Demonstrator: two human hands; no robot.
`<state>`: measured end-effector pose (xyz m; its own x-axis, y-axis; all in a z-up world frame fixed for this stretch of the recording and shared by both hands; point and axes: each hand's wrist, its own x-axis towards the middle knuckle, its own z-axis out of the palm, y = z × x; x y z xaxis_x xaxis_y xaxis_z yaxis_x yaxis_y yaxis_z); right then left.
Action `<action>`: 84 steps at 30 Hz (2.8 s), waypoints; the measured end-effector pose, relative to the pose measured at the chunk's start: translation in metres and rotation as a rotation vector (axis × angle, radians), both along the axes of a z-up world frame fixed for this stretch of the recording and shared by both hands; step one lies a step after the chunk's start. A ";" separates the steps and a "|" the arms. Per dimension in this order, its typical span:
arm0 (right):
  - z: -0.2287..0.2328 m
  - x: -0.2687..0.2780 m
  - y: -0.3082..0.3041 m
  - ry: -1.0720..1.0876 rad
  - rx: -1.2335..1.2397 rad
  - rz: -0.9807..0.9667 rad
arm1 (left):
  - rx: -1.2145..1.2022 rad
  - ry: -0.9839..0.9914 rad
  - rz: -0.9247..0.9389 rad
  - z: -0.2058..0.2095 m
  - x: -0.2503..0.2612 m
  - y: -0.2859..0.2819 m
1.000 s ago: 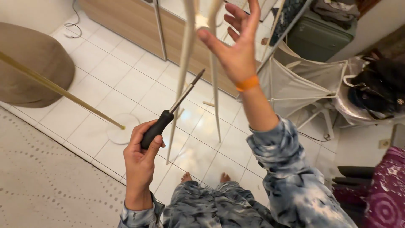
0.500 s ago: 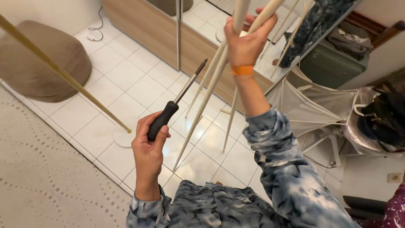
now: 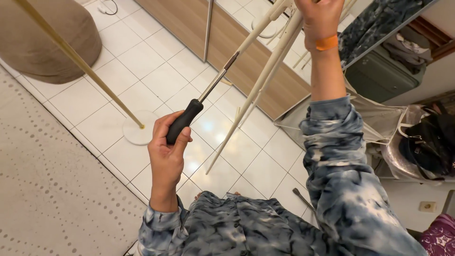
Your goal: The person assembles a wooden coat rack by inserting legs into the central hub and tightening them with a screwdriver. They repeatedly adjust and secure the joints to ensure stability.
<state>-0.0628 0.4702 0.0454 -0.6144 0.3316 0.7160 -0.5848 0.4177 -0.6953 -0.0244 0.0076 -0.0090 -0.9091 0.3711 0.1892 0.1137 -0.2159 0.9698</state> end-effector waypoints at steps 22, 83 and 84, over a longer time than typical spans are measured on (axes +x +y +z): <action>0.030 0.005 -0.004 -0.318 -0.078 0.299 | -0.045 0.210 -0.033 0.008 -0.003 0.057; -0.034 0.018 -0.038 -0.197 -0.340 0.060 | -0.177 0.906 0.084 -0.021 -0.042 0.142; -0.034 0.019 -0.038 -0.204 -0.360 0.060 | -0.175 0.898 0.070 -0.020 -0.044 0.141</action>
<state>-0.0440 0.4318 0.0110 -0.7577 0.4977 0.4221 -0.4356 0.0960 -0.8950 -0.0682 0.1488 -0.0292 -0.4692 0.4109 0.7817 0.8476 -0.0387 0.5291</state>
